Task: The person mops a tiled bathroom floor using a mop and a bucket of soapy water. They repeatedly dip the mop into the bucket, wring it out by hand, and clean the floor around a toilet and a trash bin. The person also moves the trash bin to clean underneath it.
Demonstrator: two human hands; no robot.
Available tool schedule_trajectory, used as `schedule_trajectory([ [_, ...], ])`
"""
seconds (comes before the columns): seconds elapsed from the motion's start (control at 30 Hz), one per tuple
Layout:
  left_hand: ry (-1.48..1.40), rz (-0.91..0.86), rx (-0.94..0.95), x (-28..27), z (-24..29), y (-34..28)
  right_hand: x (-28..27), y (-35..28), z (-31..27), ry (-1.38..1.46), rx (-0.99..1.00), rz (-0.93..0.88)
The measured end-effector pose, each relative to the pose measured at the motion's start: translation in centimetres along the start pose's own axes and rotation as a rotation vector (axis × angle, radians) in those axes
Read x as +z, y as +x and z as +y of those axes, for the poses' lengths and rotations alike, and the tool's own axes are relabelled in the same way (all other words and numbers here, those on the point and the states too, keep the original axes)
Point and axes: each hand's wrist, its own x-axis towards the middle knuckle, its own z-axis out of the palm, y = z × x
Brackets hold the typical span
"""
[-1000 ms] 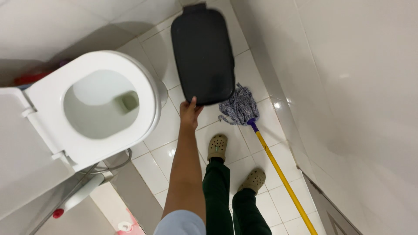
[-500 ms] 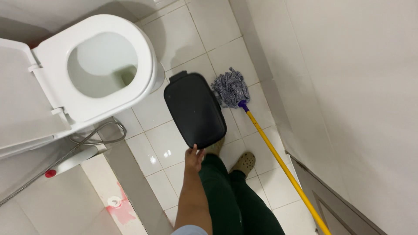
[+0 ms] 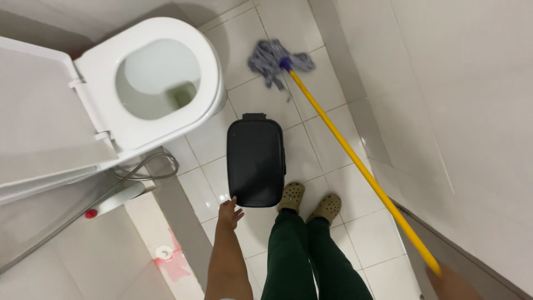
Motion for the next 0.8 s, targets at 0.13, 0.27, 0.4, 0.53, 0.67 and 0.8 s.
schedule_trajectory([
  [0.13,0.61,0.295,0.62,2.2,0.7,1.5,-9.4,5.9,-18.4,0.024,-0.003,0.036],
  [0.27,0.86,0.17,1.132,12.3,9.0,-16.4,-13.9,3.7,-27.7,0.213,-0.097,-0.063],
  [0.4,1.32,-0.229,1.581,20.0,8.0,-26.6,-15.9,-3.1,-27.7,0.583,-0.086,-0.296],
  [0.53,1.457,-0.164,1.931,26.9,1.0,-29.8,-16.8,-10.1,-22.2,0.713,-0.014,-0.362],
  [0.67,1.81,-0.625,1.644,26.9,-8.5,-34.0,-6.1,-13.2,-11.0,0.501,0.037,-0.355],
  [0.8,2.044,-1.035,1.465,25.7,-19.5,-38.1,7.9,-16.4,5.7,0.204,-0.428,0.137],
])
